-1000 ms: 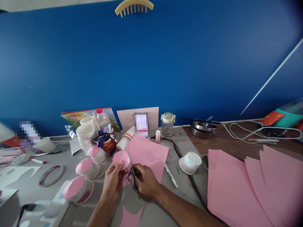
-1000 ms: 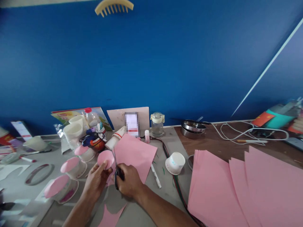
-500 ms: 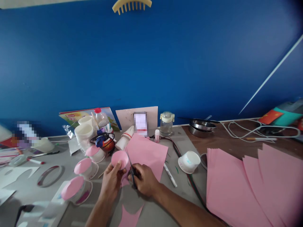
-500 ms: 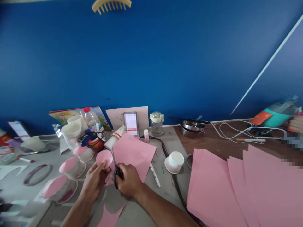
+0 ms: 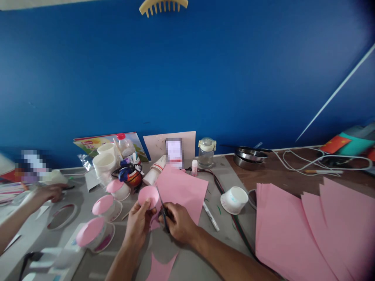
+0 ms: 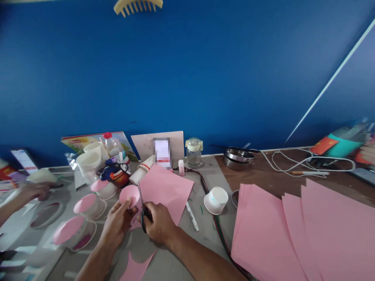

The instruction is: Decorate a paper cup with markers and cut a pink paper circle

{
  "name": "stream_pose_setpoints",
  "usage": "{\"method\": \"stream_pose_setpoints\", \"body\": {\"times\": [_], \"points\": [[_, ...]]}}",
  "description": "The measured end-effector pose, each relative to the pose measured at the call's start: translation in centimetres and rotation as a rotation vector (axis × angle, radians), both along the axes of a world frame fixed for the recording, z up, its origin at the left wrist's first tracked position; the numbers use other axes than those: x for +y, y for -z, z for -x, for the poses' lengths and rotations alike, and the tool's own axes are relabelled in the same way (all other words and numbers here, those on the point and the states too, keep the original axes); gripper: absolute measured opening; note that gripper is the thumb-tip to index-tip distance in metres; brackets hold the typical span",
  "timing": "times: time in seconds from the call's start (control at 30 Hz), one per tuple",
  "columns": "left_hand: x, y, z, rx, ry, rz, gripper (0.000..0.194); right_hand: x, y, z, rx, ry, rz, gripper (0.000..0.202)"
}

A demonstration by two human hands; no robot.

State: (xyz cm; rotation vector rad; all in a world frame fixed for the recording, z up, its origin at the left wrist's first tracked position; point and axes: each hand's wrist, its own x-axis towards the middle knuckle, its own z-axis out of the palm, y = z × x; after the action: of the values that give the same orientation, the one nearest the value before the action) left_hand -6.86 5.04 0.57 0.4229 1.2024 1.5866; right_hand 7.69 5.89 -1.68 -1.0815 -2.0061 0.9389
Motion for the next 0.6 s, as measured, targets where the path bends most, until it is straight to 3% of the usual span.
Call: {"method": "stream_pose_setpoints", "body": {"times": [0.33, 0.47, 0.6], "points": [[0.0, -0.2, 0.4, 0.039, -0.033, -0.038, 0.039, -0.1, 0.2, 0.1, 0.077, -0.029, 0.008, 0.023], [0.1, -0.2, 0.7, 0.065, -0.044, -0.057, 0.034, 0.3, 0.3, 0.0, 0.013, 0.102, 0.013, 0.020], [0.2, -0.1, 0.7, 0.072, -0.058, -0.054, 0.032, 1.1, 0.1, -0.5, -0.131, 0.256, -0.023, 0.041]]}}
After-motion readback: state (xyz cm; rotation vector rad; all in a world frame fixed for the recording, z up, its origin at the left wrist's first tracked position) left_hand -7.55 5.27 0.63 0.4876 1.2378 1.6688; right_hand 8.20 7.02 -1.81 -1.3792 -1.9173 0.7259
